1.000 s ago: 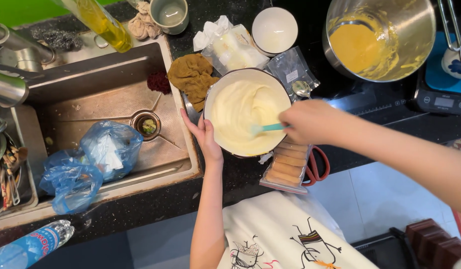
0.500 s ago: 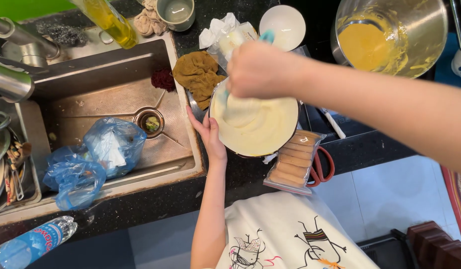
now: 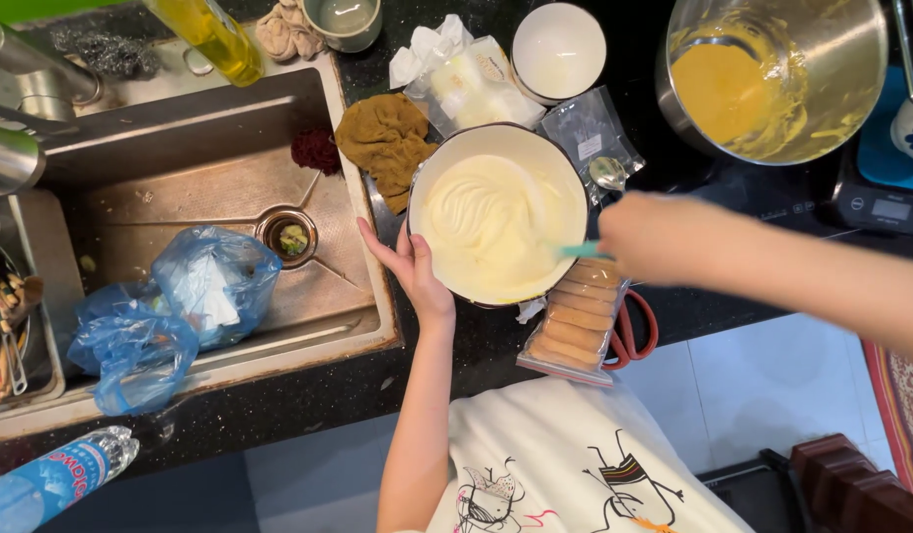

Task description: The recorder mixes baking ingredients in a bowl using a spatula and a whisk while weighing them on a scale.

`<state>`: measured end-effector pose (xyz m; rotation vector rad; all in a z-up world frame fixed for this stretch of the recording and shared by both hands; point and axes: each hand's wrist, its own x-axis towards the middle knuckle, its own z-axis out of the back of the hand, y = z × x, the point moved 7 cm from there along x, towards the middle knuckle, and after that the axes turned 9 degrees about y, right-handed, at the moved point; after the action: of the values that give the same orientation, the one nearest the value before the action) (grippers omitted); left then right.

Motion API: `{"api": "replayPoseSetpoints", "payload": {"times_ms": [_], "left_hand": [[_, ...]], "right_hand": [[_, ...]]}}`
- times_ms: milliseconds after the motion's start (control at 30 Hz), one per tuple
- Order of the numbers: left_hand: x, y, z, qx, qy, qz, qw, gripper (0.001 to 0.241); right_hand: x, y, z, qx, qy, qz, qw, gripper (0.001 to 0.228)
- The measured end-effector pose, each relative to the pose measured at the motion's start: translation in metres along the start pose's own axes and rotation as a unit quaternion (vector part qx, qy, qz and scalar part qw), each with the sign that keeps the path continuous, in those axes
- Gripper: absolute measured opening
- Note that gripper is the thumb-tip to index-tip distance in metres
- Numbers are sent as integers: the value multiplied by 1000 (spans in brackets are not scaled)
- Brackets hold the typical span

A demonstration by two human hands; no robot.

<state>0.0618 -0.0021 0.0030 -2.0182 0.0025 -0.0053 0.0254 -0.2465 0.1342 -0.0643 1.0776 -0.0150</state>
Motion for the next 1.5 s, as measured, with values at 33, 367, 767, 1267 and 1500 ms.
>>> {"api": "replayPoseSetpoints", "payload": {"times_ms": [33, 367, 767, 1267, 1500], "left_hand": [[-2, 0, 1, 2, -2, 1, 1000, 82], [-2, 4, 4, 15, -6, 19, 1000, 79], [-3, 1, 2, 16, -1, 17, 1000, 82], [-3, 1, 3, 7, -1, 10, 1000, 84], [-3, 4, 3, -6, 4, 10, 1000, 86]], "right_hand": [[1, 9, -6, 0, 1, 2, 1000, 23], [44, 24, 34, 412, 54, 108, 903, 30], [-14, -31, 18, 223, 20, -7, 975, 28], [-85, 75, 97, -532, -416, 109, 729, 15], [-71, 146, 101, -645, -366, 273, 612, 15]]}}
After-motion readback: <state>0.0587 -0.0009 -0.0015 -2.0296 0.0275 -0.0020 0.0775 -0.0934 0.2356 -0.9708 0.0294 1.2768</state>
